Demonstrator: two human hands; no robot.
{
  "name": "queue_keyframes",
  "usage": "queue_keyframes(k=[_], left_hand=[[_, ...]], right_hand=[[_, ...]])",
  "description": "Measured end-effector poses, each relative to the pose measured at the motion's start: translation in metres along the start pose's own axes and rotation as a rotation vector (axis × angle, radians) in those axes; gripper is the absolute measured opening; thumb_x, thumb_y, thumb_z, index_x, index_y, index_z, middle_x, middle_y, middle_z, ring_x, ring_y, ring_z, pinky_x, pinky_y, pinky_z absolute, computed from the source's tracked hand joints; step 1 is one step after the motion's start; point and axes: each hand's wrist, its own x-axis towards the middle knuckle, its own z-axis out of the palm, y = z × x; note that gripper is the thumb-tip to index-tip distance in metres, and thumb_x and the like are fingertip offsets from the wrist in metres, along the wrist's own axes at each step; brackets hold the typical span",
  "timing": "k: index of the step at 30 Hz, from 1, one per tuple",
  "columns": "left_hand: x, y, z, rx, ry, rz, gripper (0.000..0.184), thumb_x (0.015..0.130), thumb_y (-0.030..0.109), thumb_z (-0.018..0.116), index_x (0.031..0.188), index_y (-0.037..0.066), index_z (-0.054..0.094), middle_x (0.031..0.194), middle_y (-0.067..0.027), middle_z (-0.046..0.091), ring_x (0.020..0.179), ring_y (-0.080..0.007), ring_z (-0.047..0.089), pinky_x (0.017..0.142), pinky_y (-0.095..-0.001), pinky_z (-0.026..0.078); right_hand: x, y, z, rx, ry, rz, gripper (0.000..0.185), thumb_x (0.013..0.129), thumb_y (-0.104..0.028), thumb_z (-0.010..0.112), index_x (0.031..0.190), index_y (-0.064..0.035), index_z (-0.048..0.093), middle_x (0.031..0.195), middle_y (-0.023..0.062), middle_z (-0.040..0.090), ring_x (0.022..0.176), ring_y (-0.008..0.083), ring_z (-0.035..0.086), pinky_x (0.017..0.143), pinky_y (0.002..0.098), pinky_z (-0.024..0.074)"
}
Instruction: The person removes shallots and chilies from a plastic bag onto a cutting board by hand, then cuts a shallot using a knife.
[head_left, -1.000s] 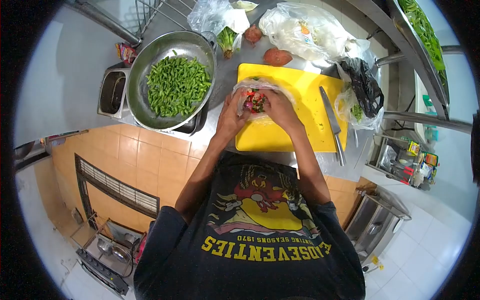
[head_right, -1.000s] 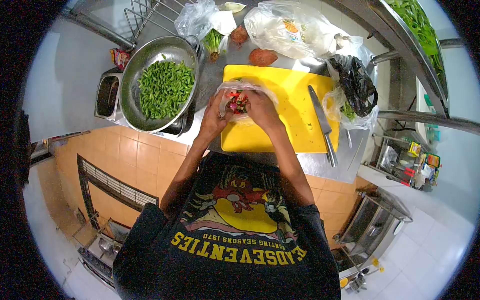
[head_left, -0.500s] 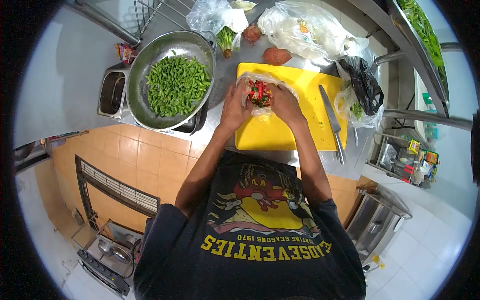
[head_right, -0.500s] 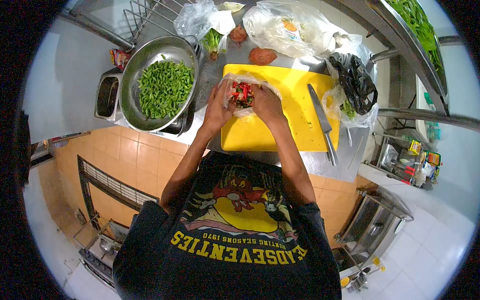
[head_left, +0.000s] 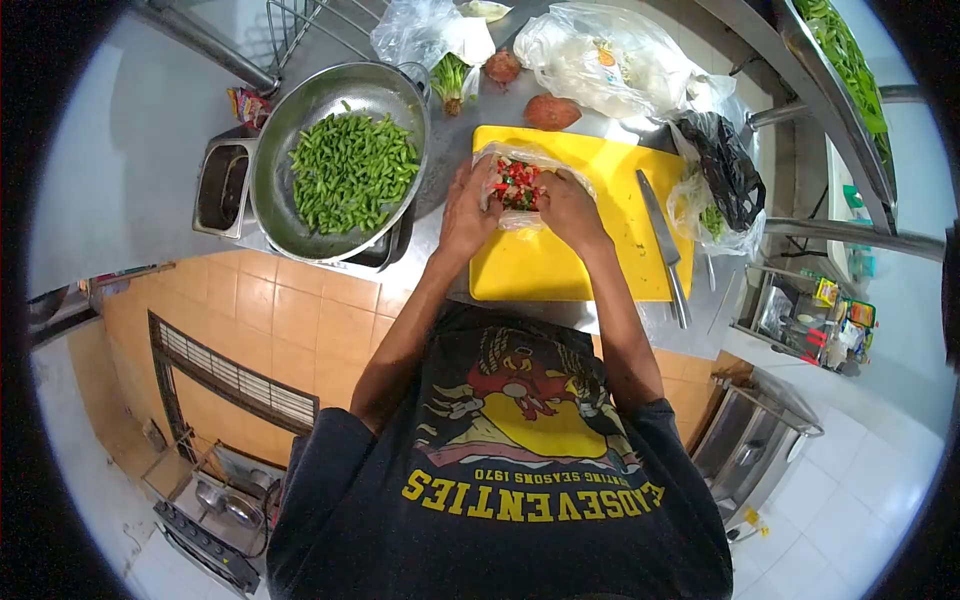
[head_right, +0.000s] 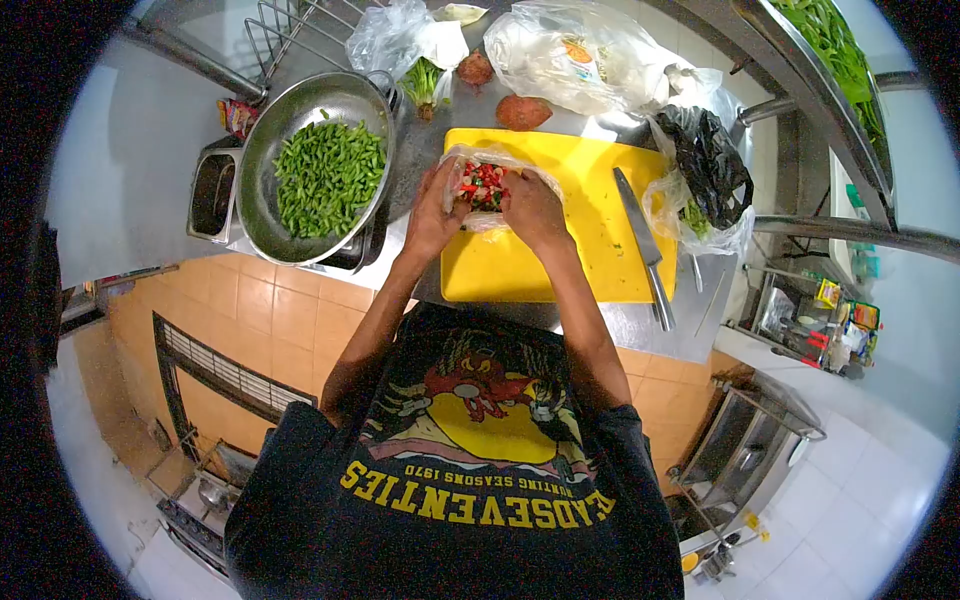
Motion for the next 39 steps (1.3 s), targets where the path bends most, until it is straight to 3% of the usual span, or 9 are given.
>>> queue_keyframes(k=[12, 14, 18, 20, 23, 30, 34, 36, 39], left_hand=[[0.006, 0.003, -0.001, -0.091, 0.077, 0.080, 0.076, 0.077, 0.001, 0.063, 0.146, 0.003, 0.031, 0.142, -0.0292, 0.037, 0.128, -0.0463, 0.039, 0.108, -0.0459, 0.034], [0.007, 0.005, -0.002, -0.097, 0.078, 0.061, 0.077, 0.077, 0.000, 0.064, 0.146, 0.002, 0.030, 0.141, -0.0293, 0.038, 0.128, -0.0465, 0.039, 0.108, -0.0452, 0.034], [0.005, -0.004, -0.002, -0.051, 0.036, 0.014, 0.078, 0.078, -0.001, 0.064, 0.147, 0.001, 0.027, 0.144, -0.0268, 0.037, 0.133, -0.0414, 0.037, 0.111, -0.0429, 0.031], [0.003, -0.008, -0.001, -0.083, 0.012, 0.001, 0.080, 0.078, -0.003, 0.064, 0.148, 0.001, 0.025, 0.147, -0.0252, 0.036, 0.136, -0.0381, 0.035, 0.112, -0.0414, 0.029], [0.005, -0.012, 0.001, -0.129, 0.051, 0.006, 0.078, 0.078, -0.004, 0.062, 0.147, 0.000, 0.027, 0.146, -0.0248, 0.037, 0.136, -0.0358, 0.037, 0.112, -0.0402, 0.030], [-0.002, 0.001, -0.008, -0.172, 0.046, -0.010, 0.077, 0.076, -0.006, 0.060, 0.146, -0.001, 0.029, 0.145, -0.0252, 0.039, 0.136, -0.0354, 0.038, 0.112, -0.0383, 0.030], [-0.001, -0.001, -0.006, -0.163, 0.044, 0.008, 0.077, 0.077, -0.006, 0.058, 0.147, -0.001, 0.027, 0.146, -0.0255, 0.038, 0.136, -0.0356, 0.038, 0.112, -0.0380, 0.030], [-0.002, -0.004, -0.005, -0.179, 0.039, -0.002, 0.078, 0.077, -0.006, 0.058, 0.148, 0.000, 0.026, 0.146, -0.0251, 0.037, 0.136, -0.0352, 0.038, 0.112, -0.0379, 0.030], [-0.002, -0.009, -0.003, -0.188, 0.035, 0.002, 0.078, 0.078, -0.006, 0.056, 0.149, 0.002, 0.025, 0.147, -0.0241, 0.036, 0.136, -0.0346, 0.038, 0.112, -0.0378, 0.030]], right_hand=[[0.010, 0.001, 0.016, -0.045, 0.290, -0.036, 0.070, 0.081, -0.003, 0.054, 0.146, -0.0072, 0.032, 0.120, 0.0264, 0.058, 0.107, 0.0433, 0.057, 0.089, 0.0502, 0.0475], [0.010, -0.004, 0.010, -0.010, 0.228, -0.013, 0.051, 0.082, -0.004, 0.057, 0.132, -0.0044, 0.048, 0.116, 0.0265, 0.060, 0.107, 0.0411, 0.057, 0.092, 0.0480, 0.0455], [0.014, -0.004, 0.004, 0.003, 0.051, 0.047, 0.034, 0.081, -0.004, 0.059, 0.115, -0.0053, 0.060, 0.110, 0.0234, 0.063, 0.103, 0.0403, 0.058, 0.088, 0.0472, 0.0471], [0.018, -0.005, 0.016, 0.031, 0.084, -0.094, 0.021, 0.080, -0.007, 0.062, 0.101, -0.0056, 0.065, 0.107, 0.0192, 0.063, 0.100, 0.0385, 0.060, 0.086, 0.0454, 0.0484], [0.026, -0.010, 0.038, -0.071, 0.279, -0.259, 0.021, 0.079, -0.009, 0.064, 0.100, -0.0062, 0.065, 0.104, 0.0161, 0.063, 0.099, 0.0364, 0.060, 0.084, 0.0448, 0.0489], [0.034, -0.023, 0.040, -0.154, 0.141, -0.157, 0.028, 0.080, -0.014, 0.062, 0.106, -0.0037, 0.060, 0.115, 0.0186, 0.061, 0.110, 0.0362, 0.057, 0.092, 0.0492, 0.0454], [0.033, -0.025, 0.034, -0.145, 0.254, -0.220, 0.024, 0.081, -0.016, 0.063, 0.101, -0.0042, 0.062, 0.107, 0.0194, 0.063, 0.104, 0.0371, 0.059, 0.087, 0.0493, 0.0472], [0.031, -0.029, 0.025, 0.010, 0.120, -0.061, 0.019, 0.081, -0.015, 0.064, 0.097, -0.0041, 0.063, 0.095, 0.0200, 0.066, 0.095, 0.0376, 0.063, 0.080, 0.0480, 0.0493], [0.024, -0.020, 0.019, 0.312, 0.204, -0.036, 0.016, 0.080, -0.014, 0.066, 0.092, -0.0046, 0.064, 0.087, 0.0214, 0.065, 0.085, 0.0398, 0.063, 0.075, 0.0472, 0.0500]])
